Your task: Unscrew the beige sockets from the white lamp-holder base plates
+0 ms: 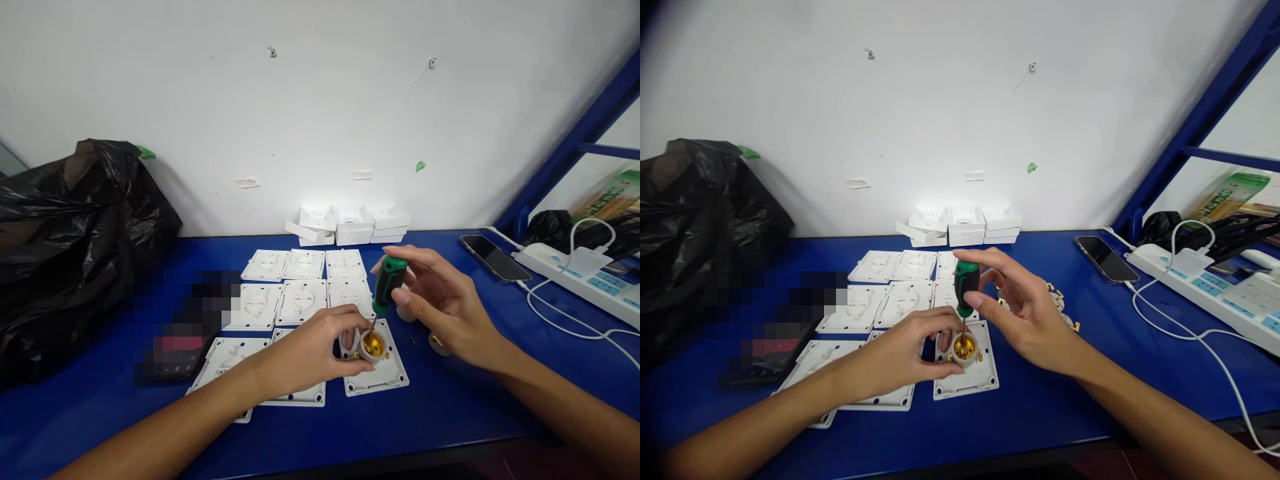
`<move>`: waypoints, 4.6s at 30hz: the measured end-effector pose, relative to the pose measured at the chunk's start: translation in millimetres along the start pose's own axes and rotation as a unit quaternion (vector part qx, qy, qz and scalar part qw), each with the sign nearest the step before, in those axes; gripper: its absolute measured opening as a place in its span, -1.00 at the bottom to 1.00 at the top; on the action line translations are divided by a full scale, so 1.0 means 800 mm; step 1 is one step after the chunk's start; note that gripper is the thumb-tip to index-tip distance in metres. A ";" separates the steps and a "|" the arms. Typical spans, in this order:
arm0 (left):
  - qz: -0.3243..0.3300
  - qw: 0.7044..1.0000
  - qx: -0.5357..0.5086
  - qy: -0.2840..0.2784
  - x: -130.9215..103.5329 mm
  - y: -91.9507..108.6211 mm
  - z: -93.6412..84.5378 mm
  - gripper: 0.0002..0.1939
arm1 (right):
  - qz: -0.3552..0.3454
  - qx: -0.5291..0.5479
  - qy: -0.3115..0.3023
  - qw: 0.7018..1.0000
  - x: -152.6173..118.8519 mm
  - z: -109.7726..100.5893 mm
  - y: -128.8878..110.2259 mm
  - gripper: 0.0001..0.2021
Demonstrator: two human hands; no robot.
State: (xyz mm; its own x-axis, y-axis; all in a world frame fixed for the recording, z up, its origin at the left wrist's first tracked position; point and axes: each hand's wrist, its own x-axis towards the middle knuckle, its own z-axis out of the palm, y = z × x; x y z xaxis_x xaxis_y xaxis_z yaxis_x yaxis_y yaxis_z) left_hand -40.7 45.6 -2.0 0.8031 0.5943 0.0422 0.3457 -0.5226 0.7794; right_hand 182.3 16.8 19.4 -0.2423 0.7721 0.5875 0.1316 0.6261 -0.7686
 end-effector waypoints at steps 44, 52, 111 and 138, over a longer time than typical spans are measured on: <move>0.001 1.000 -0.002 -0.007 -0.001 -0.002 0.000 -0.72 | -0.184 -0.067 0.069 0.978 -0.008 0.004 0.008 -0.31; 0.003 1.000 0.002 -0.012 0.000 -0.002 -0.001 -0.75 | -0.157 -0.089 0.018 0.983 -0.012 0.003 0.013 -0.29; 0.012 1.000 -0.016 -0.012 -0.002 -0.002 -0.002 -0.63 | -0.102 -0.119 0.003 0.988 -0.017 0.000 0.016 -0.32; 0.004 1.000 -0.015 -0.011 -0.002 -0.003 0.000 -0.63 | -0.140 -0.105 0.055 0.983 -0.019 0.002 0.017 -0.28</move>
State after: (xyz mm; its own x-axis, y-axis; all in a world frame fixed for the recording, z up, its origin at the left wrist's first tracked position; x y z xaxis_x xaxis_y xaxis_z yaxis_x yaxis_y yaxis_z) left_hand -43.1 45.8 -4.0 0.8163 0.5766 0.0349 0.3251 -0.5085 0.7973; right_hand 186.0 13.3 -0.4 -0.1934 0.5660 0.8014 0.2730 0.8156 -0.5102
